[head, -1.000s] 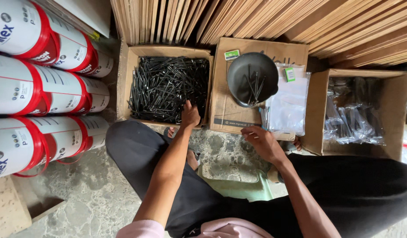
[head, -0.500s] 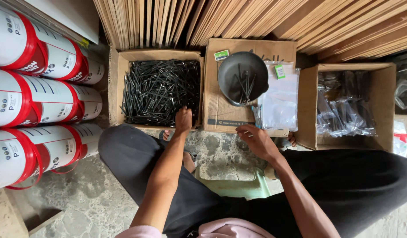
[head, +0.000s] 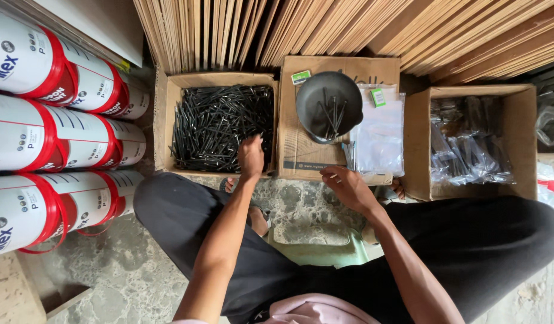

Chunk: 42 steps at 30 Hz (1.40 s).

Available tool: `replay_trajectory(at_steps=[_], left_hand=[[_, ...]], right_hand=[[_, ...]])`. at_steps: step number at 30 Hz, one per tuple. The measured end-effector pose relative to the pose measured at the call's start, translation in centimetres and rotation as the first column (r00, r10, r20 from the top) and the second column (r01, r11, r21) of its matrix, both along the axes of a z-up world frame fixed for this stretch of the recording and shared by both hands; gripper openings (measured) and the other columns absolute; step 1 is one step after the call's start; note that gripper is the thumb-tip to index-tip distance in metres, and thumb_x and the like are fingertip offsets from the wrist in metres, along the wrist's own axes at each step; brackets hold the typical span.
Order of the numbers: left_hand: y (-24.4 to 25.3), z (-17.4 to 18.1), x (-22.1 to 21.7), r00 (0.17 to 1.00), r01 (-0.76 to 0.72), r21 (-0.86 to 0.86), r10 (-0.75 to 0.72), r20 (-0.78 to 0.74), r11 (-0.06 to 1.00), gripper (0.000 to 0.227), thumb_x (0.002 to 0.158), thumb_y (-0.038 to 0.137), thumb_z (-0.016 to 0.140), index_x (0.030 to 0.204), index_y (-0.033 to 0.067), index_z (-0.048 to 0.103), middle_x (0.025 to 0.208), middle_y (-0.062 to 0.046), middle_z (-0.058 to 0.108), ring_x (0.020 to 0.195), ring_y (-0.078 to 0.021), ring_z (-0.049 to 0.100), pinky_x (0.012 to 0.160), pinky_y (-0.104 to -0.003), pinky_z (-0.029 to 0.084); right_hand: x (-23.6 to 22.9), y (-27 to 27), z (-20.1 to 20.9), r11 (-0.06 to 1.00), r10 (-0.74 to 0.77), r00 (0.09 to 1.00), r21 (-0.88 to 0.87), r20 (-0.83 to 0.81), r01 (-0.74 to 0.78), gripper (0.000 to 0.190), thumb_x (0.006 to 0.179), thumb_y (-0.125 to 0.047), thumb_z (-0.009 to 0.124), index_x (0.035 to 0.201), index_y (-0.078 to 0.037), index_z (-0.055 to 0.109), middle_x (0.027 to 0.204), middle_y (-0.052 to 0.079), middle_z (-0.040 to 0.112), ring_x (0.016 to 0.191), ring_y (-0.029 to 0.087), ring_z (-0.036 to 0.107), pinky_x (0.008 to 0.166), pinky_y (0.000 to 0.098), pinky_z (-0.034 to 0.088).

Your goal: The person sits on the floor and sorts black nails from a large cardboard box into a metal bowl. They then place the sorted nails into small plastic bags and seal them. The person repeats this process of sorting and bagging the nails.

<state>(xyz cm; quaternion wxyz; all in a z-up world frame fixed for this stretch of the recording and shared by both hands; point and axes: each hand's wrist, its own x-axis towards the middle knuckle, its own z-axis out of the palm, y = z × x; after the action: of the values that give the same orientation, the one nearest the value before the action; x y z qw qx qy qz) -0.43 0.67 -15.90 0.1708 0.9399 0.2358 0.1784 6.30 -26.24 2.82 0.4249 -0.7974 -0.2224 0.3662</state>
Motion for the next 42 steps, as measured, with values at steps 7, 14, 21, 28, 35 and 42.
replay_trajectory(at_steps=[7, 14, 21, 28, 35, 42], left_hand=[[-7.0, 15.1, 1.0, 0.97, 0.13, -0.748, -0.24, -0.041, 0.65, 0.037, 0.084, 0.039, 0.058, 0.069, 0.0062, 0.057, 0.074, -0.013, 0.056, 0.073, -0.0262, 0.055, 0.068, -0.04, 0.044], [-9.0, 11.7, 0.9, 0.716, 0.698, 0.065, -0.697, -0.028, 0.714, 0.015, 0.089, 0.008, 0.048, 0.093, 0.0131, 0.061, 0.078, -0.002, 0.04, 0.079, -0.0192, 0.046, 0.077, -0.031, 0.039], [-5.5, 15.6, 2.5, 0.907, 0.398, -0.008, -0.392, 0.156, 0.917, 0.029, 0.087, 0.02, 0.058, 0.114, 0.0095, 0.058, 0.092, -0.009, 0.052, 0.084, -0.0298, 0.054, 0.067, -0.044, 0.046], [-2.6, 7.7, 0.5, 0.98, 0.181, -0.14, -0.191, -0.064, 0.973, 0.036, 0.084, 0.02, 0.059, 0.117, 0.0097, 0.052, 0.096, -0.011, 0.05, 0.089, -0.0329, 0.053, 0.074, -0.044, 0.046], [-2.9, 7.4, 0.7, 0.971, 0.146, -0.219, -0.181, -0.154, 0.965, 0.037, 0.083, 0.021, 0.06, 0.117, 0.0104, 0.05, 0.095, -0.013, 0.051, 0.089, -0.0338, 0.053, 0.075, -0.044, 0.045], [-3.3, 5.8, 0.8, 0.97, 0.147, -0.22, -0.184, -0.161, 0.964, 0.031, 0.083, 0.021, 0.058, 0.112, 0.0124, 0.051, 0.094, -0.01, 0.05, 0.089, -0.0299, 0.052, 0.074, -0.041, 0.045]], right_hand=[[-0.2, 0.7, -0.2, 0.997, -0.067, 0.985, -0.02, 0.16, 0.071, 0.046, 0.091, -0.024, 0.048, 0.13, -0.001, 0.042, 0.111, 0.022, 0.058, 0.097, 0.037, 0.061, 0.076, 0.0472, 0.052], [0.1, 0.6, -1.9, 0.994, -0.104, 0.983, 0.042, 0.152, 0.099, 0.024, 0.088, -0.015, 0.057, 0.105, 0.0, 0.064, 0.084, 0.017, 0.067, 0.079, 0.032, 0.066, 0.066, 0.0394, 0.055], [3.5, -0.8, -4.6, 0.899, -0.411, 0.89, -0.079, 0.197, 0.432, 0.022, 0.091, -0.026, 0.052, 0.082, -0.017, 0.07, 0.064, 0.009, 0.063, 0.066, 0.023, 0.063, 0.068, 0.0381, 0.048], [6.4, 1.4, -5.7, 0.819, -0.574, 0.819, 0.043, 0.03, 0.572, 0.019, 0.09, -0.015, 0.052, 0.096, -0.006, 0.067, 0.076, 0.01, 0.067, 0.066, 0.017, 0.064, 0.066, 0.0291, 0.054], [6.7, 0.7, -9.0, 0.853, -0.472, 0.835, -0.095, 0.283, 0.514, 0.022, 0.089, -0.027, 0.055, 0.104, -0.015, 0.064, 0.094, 0.007, 0.066, 0.084, 0.025, 0.064, 0.077, 0.0411, 0.05], [5.0, 2.0, -9.0, 0.853, -0.506, 0.815, -0.025, -0.282, 0.521, 0.034, 0.089, -0.026, 0.059, 0.111, 0.0, 0.061, 0.092, 0.018, 0.066, 0.081, 0.024, 0.065, 0.07, 0.0316, 0.053]])
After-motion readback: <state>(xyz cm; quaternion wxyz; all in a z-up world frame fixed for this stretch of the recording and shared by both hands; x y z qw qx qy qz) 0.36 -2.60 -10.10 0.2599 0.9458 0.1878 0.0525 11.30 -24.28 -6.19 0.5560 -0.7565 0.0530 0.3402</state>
